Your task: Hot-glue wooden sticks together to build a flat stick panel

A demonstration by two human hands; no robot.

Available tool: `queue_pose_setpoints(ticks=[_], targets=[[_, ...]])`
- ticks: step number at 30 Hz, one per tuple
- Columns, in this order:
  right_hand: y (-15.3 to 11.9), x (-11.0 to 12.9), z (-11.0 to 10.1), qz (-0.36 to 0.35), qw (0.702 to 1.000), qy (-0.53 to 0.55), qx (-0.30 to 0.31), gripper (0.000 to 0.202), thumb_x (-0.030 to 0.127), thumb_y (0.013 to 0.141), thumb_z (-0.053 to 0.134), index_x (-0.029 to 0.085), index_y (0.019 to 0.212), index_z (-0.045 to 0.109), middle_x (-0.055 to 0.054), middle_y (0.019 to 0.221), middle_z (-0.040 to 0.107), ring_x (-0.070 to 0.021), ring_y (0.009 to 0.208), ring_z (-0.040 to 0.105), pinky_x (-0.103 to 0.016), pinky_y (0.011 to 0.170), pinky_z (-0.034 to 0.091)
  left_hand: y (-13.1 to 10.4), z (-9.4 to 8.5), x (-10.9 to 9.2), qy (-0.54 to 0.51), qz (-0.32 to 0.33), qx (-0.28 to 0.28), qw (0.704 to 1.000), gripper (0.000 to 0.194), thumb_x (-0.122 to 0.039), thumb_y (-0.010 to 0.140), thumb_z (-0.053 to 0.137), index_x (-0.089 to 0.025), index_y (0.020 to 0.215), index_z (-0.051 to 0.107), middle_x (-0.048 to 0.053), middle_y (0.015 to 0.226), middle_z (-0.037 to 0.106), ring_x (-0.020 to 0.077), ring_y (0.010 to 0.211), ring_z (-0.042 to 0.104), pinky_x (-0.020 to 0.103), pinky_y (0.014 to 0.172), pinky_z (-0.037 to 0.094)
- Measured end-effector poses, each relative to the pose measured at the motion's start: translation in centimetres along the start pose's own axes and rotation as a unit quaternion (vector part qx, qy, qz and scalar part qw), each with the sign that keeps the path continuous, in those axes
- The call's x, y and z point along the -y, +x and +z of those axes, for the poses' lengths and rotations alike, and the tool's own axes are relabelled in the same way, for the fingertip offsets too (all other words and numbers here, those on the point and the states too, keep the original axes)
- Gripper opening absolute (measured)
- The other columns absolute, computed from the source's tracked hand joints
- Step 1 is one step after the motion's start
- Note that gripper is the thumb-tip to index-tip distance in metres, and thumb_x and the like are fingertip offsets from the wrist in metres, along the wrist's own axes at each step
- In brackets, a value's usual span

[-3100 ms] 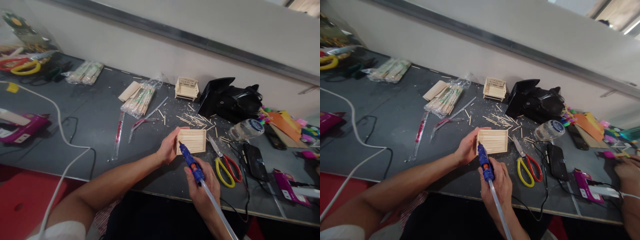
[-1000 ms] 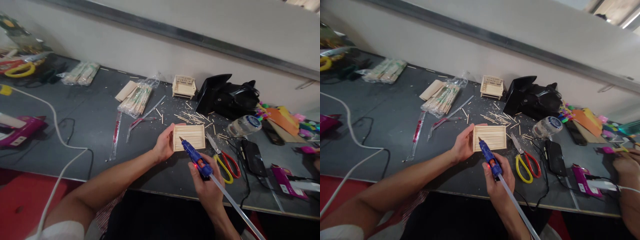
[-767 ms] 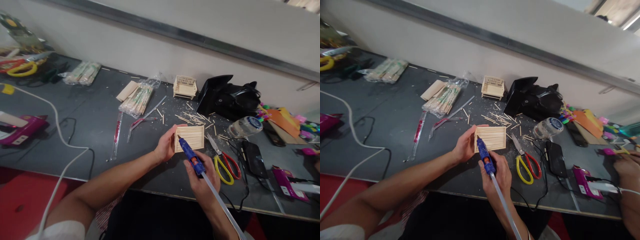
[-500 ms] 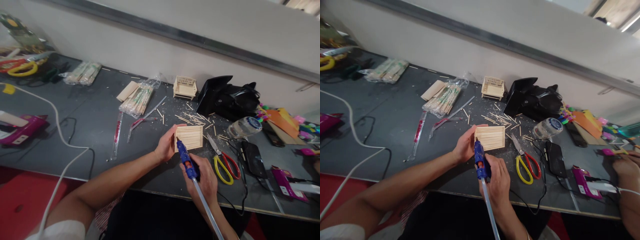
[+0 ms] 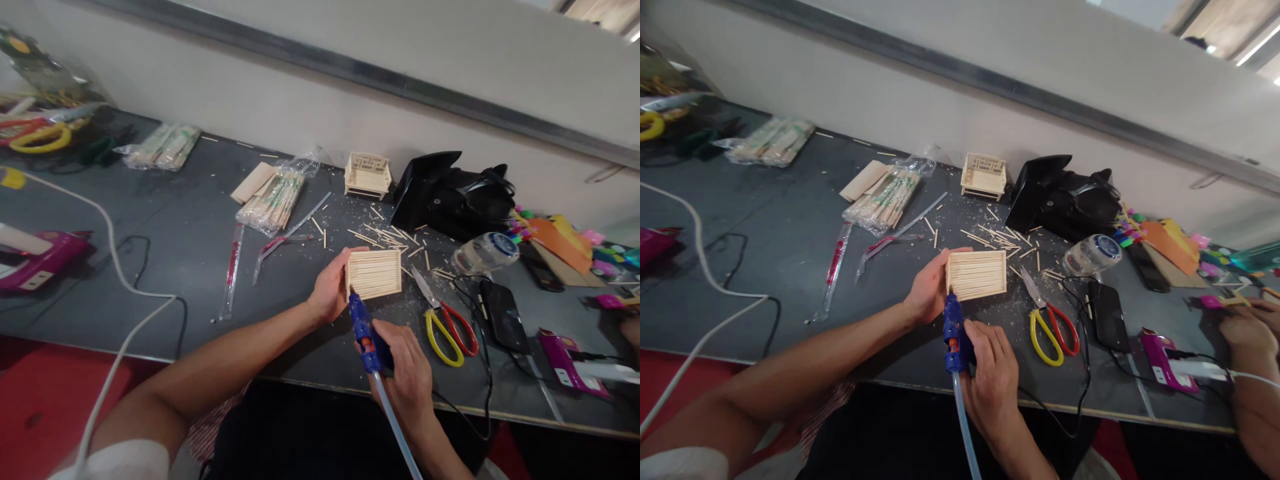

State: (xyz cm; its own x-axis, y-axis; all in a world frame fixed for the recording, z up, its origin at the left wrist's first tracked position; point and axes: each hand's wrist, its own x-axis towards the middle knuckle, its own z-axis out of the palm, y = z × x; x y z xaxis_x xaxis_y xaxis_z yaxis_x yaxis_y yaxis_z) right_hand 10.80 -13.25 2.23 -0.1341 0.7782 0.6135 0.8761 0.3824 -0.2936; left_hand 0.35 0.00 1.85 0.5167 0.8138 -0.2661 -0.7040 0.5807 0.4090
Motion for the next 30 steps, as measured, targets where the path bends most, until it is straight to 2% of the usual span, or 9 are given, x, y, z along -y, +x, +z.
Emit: queue_pose_setpoints(ticks=[5, 9, 11, 13, 15, 18, 21, 25, 30], targets=[[-0.8, -0.1, 0.0, 0.010, 1.000, 0.020, 0.004, 0.028, 0.016, 0.090, 0.059, 0.019, 0.118, 0.058, -0.008, 0.093, 0.071, -0.0204, 0.079, 0.067, -0.035, 0.072, 0.055, 0.2, 0.1, -0.2, -0.010, 0.003, -0.010, 1.000, 0.037, -0.036, 0.099, 0.042, -0.012, 0.098, 0.070, 0.009, 0.090, 0.076, 0.0287, 0.102, 0.070, 0.045, 0.098, 0.050], [-1.3, -0.3, -0.6, 0.030, 0.998, 0.049, 0.010, 0.031, 0.015, 0.087, 0.062, 0.022, 0.117, 0.059, -0.006, 0.092, 0.072, -0.0196, 0.077, 0.068, -0.034, 0.070, 0.056, 0.4, -0.2, -0.4, -0.005, -0.004, 0.000, 1.000, 0.036, -0.038, 0.096, 0.047, -0.012, 0.097, 0.071, 0.011, 0.090, 0.076, 0.0294, 0.098, 0.071, 0.046, 0.095, 0.051], [-1.4, -0.3, -1.3, 0.066, 0.996, 0.062, 0.012, 0.027, 0.020, 0.087, 0.064, 0.023, 0.114, 0.060, -0.004, 0.088, 0.072, -0.0186, 0.073, 0.068, -0.031, 0.066, 0.056, 0.4, -0.2, -0.5, -0.005, -0.020, 0.001, 1.000, 0.036, -0.038, 0.096, 0.047, -0.012, 0.099, 0.071, 0.012, 0.092, 0.076, 0.0295, 0.098, 0.071, 0.046, 0.095, 0.052], [-1.5, -0.4, -1.9, 0.134, 0.988, 0.072, 0.012, 0.021, 0.029, 0.086, 0.066, 0.024, 0.107, 0.063, -0.001, 0.083, 0.072, -0.0172, 0.067, 0.068, -0.028, 0.060, 0.055, 0.5, -0.3, -0.6, -0.008, -0.034, -0.004, 0.999, 0.040, -0.037, 0.098, 0.042, -0.011, 0.102, 0.071, 0.012, 0.091, 0.077, 0.0290, 0.097, 0.071, 0.046, 0.094, 0.052], [-1.5, -0.6, -2.2, 0.214, 0.973, 0.087, 0.005, 0.020, 0.037, 0.085, 0.068, 0.024, 0.100, 0.066, 0.000, 0.079, 0.072, -0.0167, 0.064, 0.068, -0.026, 0.057, 0.055, 0.6, -0.3, -0.7, -0.008, -0.040, -0.005, 0.999, 0.042, -0.036, 0.099, 0.038, -0.011, 0.105, 0.071, 0.012, 0.091, 0.077, 0.0290, 0.097, 0.071, 0.046, 0.094, 0.052], [-1.0, -1.2, -2.1, 0.314, 0.937, 0.149, -0.018, 0.027, 0.044, 0.082, 0.070, 0.021, 0.097, 0.068, -0.003, 0.081, 0.075, -0.0179, 0.066, 0.069, -0.028, 0.059, 0.056, 0.7, -0.6, -0.6, -0.004, -0.044, 0.019, 0.999, 0.039, -0.038, 0.096, 0.045, -0.011, 0.106, 0.072, 0.013, 0.094, 0.076, 0.0298, 0.097, 0.071, 0.045, 0.094, 0.052], [0.3, -1.7, -1.8, 0.376, 0.892, 0.251, -0.009, 0.032, 0.048, 0.083, 0.068, 0.018, 0.093, 0.071, -0.006, 0.077, 0.075, -0.0155, 0.057, 0.064, -0.026, 0.051, 0.052, 0.7, -1.0, -0.4, 0.004, -0.058, 0.051, 0.997, 0.037, -0.040, 0.093, 0.052, -0.011, 0.101, 0.073, 0.013, 0.095, 0.076, 0.0300, 0.096, 0.071, 0.044, 0.093, 0.051], [2.7, -2.0, -1.6, 0.403, 0.852, 0.335, 0.014, 0.039, 0.054, 0.082, 0.067, 0.016, 0.082, 0.072, -0.003, 0.062, 0.067, -0.0111, 0.045, 0.056, -0.021, 0.038, 0.041, 0.5, -1.0, -0.4, 0.022, -0.068, 0.060, 0.996, 0.037, -0.040, 0.094, 0.050, -0.012, 0.097, 0.074, 0.013, 0.093, 0.076, 0.0294, 0.093, 0.071, 0.043, 0.090, 0.052], [3.9, -2.3, -1.5, 0.391, 0.854, 0.343, -0.007, 0.035, 0.051, 0.081, 0.070, 0.016, 0.078, 0.069, 0.000, 0.060, 0.064, -0.0097, 0.044, 0.054, -0.020, 0.039, 0.040, 0.2, -0.7, -0.5, 0.032, -0.075, 0.072, 0.994, 0.036, -0.040, 0.094, 0.050, -0.013, 0.099, 0.074, 0.012, 0.093, 0.076, 0.0291, 0.093, 0.071, 0.042, 0.089, 0.052]])
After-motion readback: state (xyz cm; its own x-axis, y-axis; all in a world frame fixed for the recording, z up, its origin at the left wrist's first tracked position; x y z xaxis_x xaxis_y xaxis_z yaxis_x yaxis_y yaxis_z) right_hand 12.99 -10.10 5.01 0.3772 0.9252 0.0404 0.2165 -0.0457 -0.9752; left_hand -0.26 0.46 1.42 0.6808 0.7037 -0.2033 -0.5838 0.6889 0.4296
